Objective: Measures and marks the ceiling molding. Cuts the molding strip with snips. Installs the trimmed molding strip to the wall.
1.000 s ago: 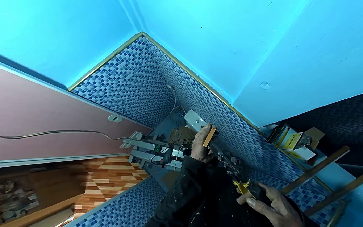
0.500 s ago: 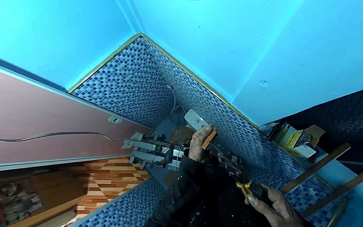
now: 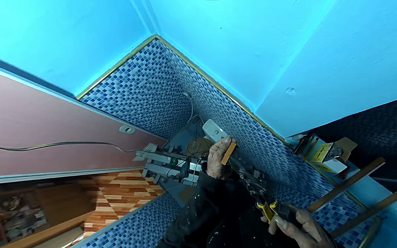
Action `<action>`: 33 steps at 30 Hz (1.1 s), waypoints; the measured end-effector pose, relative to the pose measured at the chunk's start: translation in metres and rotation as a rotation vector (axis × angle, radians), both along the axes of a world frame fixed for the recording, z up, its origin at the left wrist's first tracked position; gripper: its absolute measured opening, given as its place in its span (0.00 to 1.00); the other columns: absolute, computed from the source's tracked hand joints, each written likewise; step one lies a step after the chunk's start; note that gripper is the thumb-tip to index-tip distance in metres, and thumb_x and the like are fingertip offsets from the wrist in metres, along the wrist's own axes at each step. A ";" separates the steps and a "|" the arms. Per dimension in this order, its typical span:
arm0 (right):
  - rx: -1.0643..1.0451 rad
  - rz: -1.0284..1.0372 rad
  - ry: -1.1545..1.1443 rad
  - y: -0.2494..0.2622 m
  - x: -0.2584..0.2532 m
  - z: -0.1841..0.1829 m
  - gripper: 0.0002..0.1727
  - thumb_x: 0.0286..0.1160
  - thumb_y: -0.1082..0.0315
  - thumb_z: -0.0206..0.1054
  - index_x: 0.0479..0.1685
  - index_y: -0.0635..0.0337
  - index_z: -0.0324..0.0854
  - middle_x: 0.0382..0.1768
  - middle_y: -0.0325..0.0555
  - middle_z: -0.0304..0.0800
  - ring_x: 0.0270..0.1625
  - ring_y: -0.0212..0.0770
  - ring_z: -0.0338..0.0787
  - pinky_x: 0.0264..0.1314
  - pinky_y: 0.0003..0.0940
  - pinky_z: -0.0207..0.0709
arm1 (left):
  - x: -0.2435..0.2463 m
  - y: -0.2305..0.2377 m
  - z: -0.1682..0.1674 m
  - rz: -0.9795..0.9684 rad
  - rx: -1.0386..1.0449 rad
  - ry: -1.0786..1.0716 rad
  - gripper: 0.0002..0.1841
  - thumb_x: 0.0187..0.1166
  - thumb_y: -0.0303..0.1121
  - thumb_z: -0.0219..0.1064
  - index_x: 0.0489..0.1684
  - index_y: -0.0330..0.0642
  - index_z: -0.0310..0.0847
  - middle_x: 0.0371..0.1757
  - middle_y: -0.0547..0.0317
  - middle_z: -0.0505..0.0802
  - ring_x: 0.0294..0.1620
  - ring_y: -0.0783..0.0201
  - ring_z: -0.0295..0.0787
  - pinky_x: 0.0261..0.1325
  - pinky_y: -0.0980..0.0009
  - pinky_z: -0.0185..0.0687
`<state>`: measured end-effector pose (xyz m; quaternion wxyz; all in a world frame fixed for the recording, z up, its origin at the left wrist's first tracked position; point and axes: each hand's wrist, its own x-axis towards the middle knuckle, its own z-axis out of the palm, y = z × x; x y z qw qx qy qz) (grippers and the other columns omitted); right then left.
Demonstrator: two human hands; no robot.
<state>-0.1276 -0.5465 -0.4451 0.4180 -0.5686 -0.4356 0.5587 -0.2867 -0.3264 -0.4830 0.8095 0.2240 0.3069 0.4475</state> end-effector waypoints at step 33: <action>0.003 0.025 -0.337 -0.002 0.011 0.019 0.24 0.80 0.47 0.65 0.37 0.65 0.83 0.24 0.39 0.87 0.28 0.19 0.84 0.33 0.17 0.79 | -0.019 0.005 0.013 -0.267 0.168 0.210 0.15 0.85 0.28 0.58 0.29 0.41 0.90 0.23 0.64 0.90 0.18 0.78 0.79 0.22 0.81 0.74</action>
